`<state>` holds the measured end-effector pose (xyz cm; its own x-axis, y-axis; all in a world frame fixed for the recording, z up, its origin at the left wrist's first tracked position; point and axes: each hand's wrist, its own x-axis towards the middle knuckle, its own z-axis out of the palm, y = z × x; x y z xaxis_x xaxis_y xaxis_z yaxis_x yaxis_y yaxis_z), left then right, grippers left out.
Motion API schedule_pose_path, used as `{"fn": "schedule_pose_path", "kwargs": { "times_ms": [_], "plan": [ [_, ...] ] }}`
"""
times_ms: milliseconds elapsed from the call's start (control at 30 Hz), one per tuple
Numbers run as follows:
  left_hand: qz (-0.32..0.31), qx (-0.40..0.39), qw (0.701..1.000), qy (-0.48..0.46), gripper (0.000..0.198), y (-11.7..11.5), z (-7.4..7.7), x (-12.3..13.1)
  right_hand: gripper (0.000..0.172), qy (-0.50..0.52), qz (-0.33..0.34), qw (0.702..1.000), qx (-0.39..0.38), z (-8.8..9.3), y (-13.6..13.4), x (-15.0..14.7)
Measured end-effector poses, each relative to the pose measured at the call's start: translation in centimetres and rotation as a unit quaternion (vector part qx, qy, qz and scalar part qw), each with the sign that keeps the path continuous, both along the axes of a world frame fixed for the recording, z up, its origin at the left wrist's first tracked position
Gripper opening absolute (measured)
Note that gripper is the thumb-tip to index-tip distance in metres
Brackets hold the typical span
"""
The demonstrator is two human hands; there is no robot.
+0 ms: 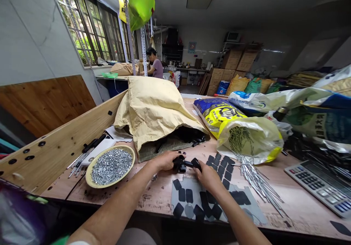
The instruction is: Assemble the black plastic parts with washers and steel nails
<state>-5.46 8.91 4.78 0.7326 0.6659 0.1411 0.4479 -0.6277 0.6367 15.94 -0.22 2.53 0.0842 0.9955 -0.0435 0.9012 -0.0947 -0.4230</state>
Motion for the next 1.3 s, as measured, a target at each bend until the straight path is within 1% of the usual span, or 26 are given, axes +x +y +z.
{"fn": "schedule_pose_path", "kwargs": {
  "times_ms": [67, 133, 200, 267, 400, 500, 567, 667, 733, 833, 900, 967, 1033, 1100, 1167, 1300],
  "plan": [
    [-0.032, 0.024, 0.998, 0.043, 0.053, 0.1, -0.2, 0.2, 0.040, -0.024, -0.016, 1.000, -0.010, -0.1, 0.3, -0.4],
    [-0.058, 0.056, 0.991, 0.102, 0.056, 0.2, -0.2, 0.2, 0.038, -0.037, -0.022, 0.999, -0.015, 0.0, 0.6, -0.7],
    [-0.058, 0.074, 0.986, 0.138, 0.056, 0.3, -0.2, 0.2, 0.036, -0.043, -0.023, 0.999, -0.015, 0.0, 0.7, -0.9],
    [-0.046, 0.075, 0.986, 0.142, 0.048, 0.4, -0.2, 0.3, 0.033, -0.040, -0.023, 0.999, -0.009, 0.0, 0.6, -1.0],
    [-0.025, 0.058, 0.992, 0.109, 0.029, 0.5, -0.1, 0.3, 0.029, -0.015, -0.033, 0.999, 0.016, -0.5, 0.2, -1.1],
    [0.000, 0.030, 0.997, 0.065, 0.022, 0.5, 0.0, -0.1, 0.027, 0.025, -0.042, 0.998, 0.045, -1.1, -0.1, -0.8],
    [0.029, 0.003, 0.999, 0.029, 0.020, 0.4, -0.3, -0.3, 0.026, 0.064, -0.045, 0.994, 0.071, -1.3, -0.1, -0.5],
    [0.088, -0.042, 0.995, -0.038, 0.016, -0.6, -1.3, 0.3, 0.029, 0.129, -0.046, 0.984, 0.118, -1.6, 0.0, -0.2],
    [0.129, -0.070, 0.985, -0.092, 0.015, -1.7, -2.3, 1.3, 0.036, 0.199, -0.034, 0.966, 0.160, -1.9, 0.2, -0.4],
    [0.166, -0.105, 0.966, -0.166, 0.023, -3.6, -3.7, 3.2, 0.040, 0.318, -0.001, 0.921, 0.224, -2.5, 0.4, -1.4],
    [0.178, -0.118, 0.956, -0.203, 0.030, -4.7, -4.3, 4.2, 0.039, 0.358, 0.014, 0.901, 0.245, -3.1, 0.4, -2.4],
    [0.178, -0.147, 0.935, -0.270, 0.040, -5.4, -4.7, 4.7, 0.040, 0.366, 0.020, 0.896, 0.251, -3.6, 0.2, -3.4],
    [0.163, -0.192, 0.902, -0.351, 0.049, -5.8, -4.9, 4.9, 0.045, 0.378, 0.022, 0.889, 0.257, -3.8, -0.1, -4.2],
    [0.147, -0.224, 0.874, -0.406, 0.058, -6.0, -5.1, 4.7, 0.051, 0.393, 0.018, 0.886, 0.246, -3.7, -0.4, -4.6],
    [0.134, -0.234, 0.870, -0.412, 0.067, -6.2, -5.3, 4.3, 0.062, 0.413, 0.009, 0.884, 0.217, -3.4, -0.7, -4.8],
    [0.101, -0.237, 0.884, -0.390, 0.078, -6.4, -5.4, 3.7, 0.082, 0.459, 0.013, 0.874, 0.160, -2.4, -1.2, -5.0]
  ]
}}
